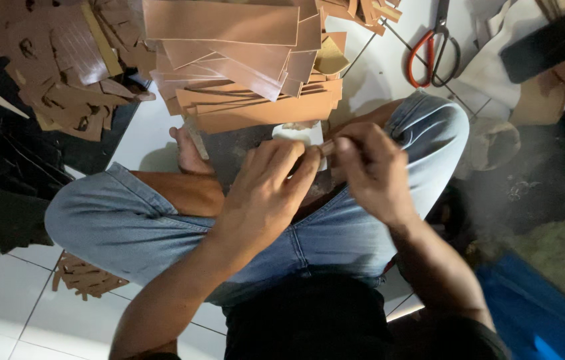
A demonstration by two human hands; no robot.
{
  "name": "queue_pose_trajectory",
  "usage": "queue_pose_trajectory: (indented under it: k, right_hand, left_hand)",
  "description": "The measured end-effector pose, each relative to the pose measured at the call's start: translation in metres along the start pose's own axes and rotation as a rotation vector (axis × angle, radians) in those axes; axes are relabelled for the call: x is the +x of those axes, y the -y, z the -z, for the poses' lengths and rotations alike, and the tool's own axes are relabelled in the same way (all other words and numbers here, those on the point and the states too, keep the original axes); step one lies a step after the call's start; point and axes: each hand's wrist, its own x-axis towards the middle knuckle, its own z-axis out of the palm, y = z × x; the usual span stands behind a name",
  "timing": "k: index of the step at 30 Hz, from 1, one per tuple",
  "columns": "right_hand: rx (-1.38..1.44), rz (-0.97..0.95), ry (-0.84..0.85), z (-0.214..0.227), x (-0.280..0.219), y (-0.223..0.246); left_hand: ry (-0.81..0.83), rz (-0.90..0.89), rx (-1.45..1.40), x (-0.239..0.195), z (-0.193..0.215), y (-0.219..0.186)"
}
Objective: The person sits cross-legged on the floor and sands the edges of small rectangular leather pieces using a sanding block. They handle the pieces one at a time, rubbing them against the block and placing them into a growing pile.
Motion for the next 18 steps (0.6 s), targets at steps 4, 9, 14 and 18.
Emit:
queue_pose_trajectory:
  k: [4, 9, 14, 18]
  right_hand:
    - [0.064, -0.026, -0.134, -0.03, 0.003, -0.012]
    - [0.122, -0.062, -0.099, -0.028, 0.007, -0.015]
    - [0.077, -0.162, -0.071, -0.024, 0.012, -0.014]
    - [0.115, -0.158, -0.053, -0.021, 0.021, -0.016]
  left_hand:
    - [-0.026, 0.036, -0.071, 0.002, -0.003, -0.001]
    - [0.007, 0.039, -0.172, -0.007, 0.005, 0.012]
    - [-0.015, 0.019, -0.172, -0.01, 0.002, 0.017]
    - [0.016, 0.018, -0.169, -0.006, 0.002, 0.019]
